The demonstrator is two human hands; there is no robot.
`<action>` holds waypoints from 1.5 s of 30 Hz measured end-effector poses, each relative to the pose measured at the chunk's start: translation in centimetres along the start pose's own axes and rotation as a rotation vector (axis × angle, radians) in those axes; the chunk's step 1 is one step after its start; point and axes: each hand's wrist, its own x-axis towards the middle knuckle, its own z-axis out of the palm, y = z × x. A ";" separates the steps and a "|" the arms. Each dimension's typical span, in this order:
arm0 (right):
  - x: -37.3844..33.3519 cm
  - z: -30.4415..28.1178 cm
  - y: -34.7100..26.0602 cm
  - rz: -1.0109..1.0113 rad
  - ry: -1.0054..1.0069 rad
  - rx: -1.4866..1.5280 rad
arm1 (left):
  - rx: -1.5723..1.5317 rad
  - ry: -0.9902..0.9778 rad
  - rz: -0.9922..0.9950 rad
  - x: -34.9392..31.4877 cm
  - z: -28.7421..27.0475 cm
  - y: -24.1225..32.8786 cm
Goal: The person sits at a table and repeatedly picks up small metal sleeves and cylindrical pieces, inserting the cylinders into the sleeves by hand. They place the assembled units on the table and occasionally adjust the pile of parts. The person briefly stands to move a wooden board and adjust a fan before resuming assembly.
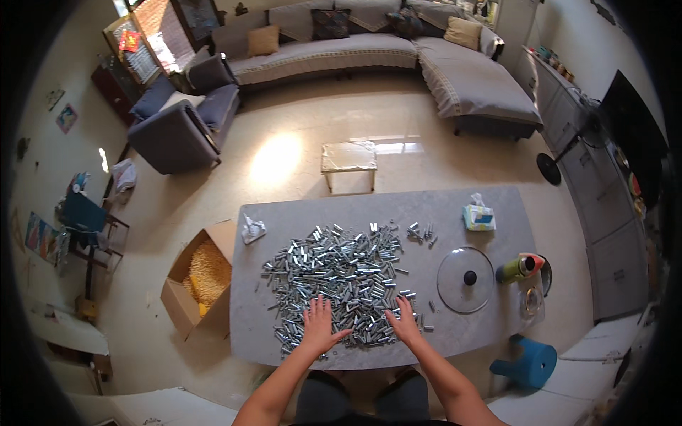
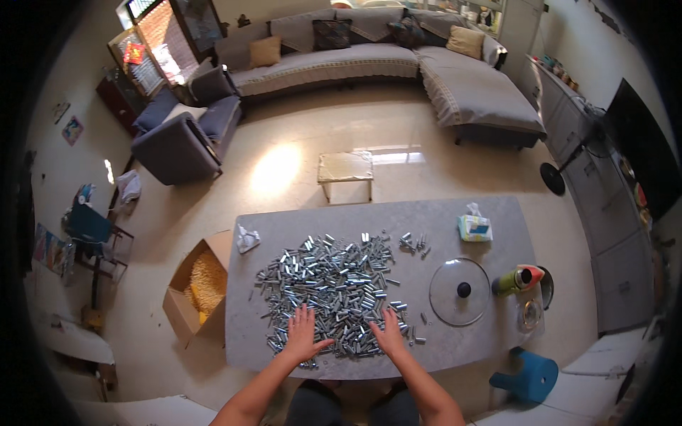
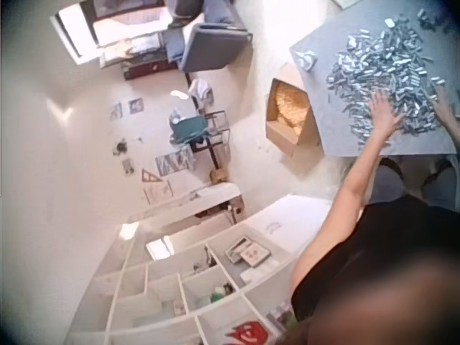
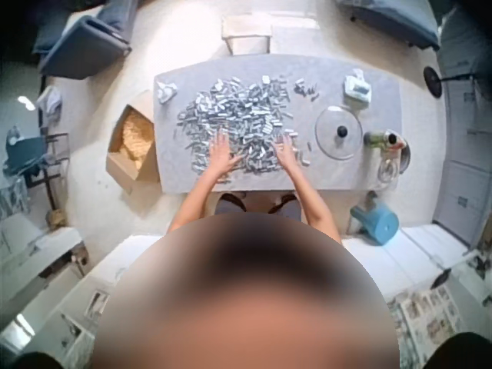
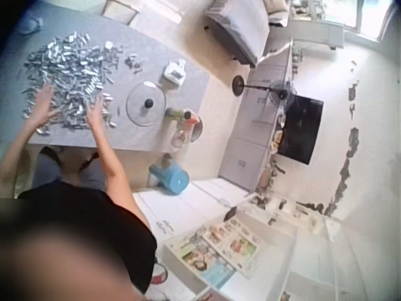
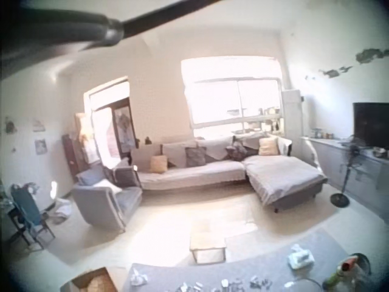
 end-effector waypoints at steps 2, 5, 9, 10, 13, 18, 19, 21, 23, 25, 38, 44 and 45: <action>0.7 0.4 1.1 -0.031 0.039 -0.038 | -0.008 0.006 0.009 0.6 2.3 -1.3; 2.2 0.5 3.3 -0.062 0.093 -0.075 | -0.038 0.002 0.054 1.9 5.4 -1.7; 5.2 0.9 5.7 -0.217 0.180 -0.183 | -0.044 0.059 0.124 4.7 8.7 -1.5; 6.2 1.4 6.2 -0.281 0.190 -0.190 | -0.035 0.097 0.158 5.6 10.3 -2.0; 7.9 2.4 7.7 -0.403 0.204 -0.195 | -0.082 0.176 0.204 7.8 13.1 -1.0; 8.5 2.2 7.9 -0.564 0.253 -0.214 | -0.057 0.272 0.326 9.5 16.7 1.4; 8.6 2.2 8.5 -0.595 0.278 -0.212 | -0.050 0.296 0.356 9.4 17.1 1.8; 8.7 2.2 9.8 -0.659 0.323 -0.207 | -0.036 0.346 0.408 9.1 17.7 2.8; 8.1 2.1 10.3 -0.688 0.355 -0.199 | -0.023 0.385 0.426 8.1 18.3 3.0; 6.6 1.5 9.3 -0.726 0.364 -0.178 | -0.009 0.443 0.421 6.7 18.2 2.9; -8.9 -1.9 12.4 -0.595 0.337 -0.264 | 0.028 0.498 0.240 -7.6 21.5 -5.1; -9.9 -0.4 14.2 -0.541 0.223 -0.360 | 0.055 0.451 0.181 -9.9 23.1 -7.7; -9.7 -0.1 14.9 -0.555 0.219 -0.406 | 0.057 0.433 0.172 -9.8 23.4 -7.9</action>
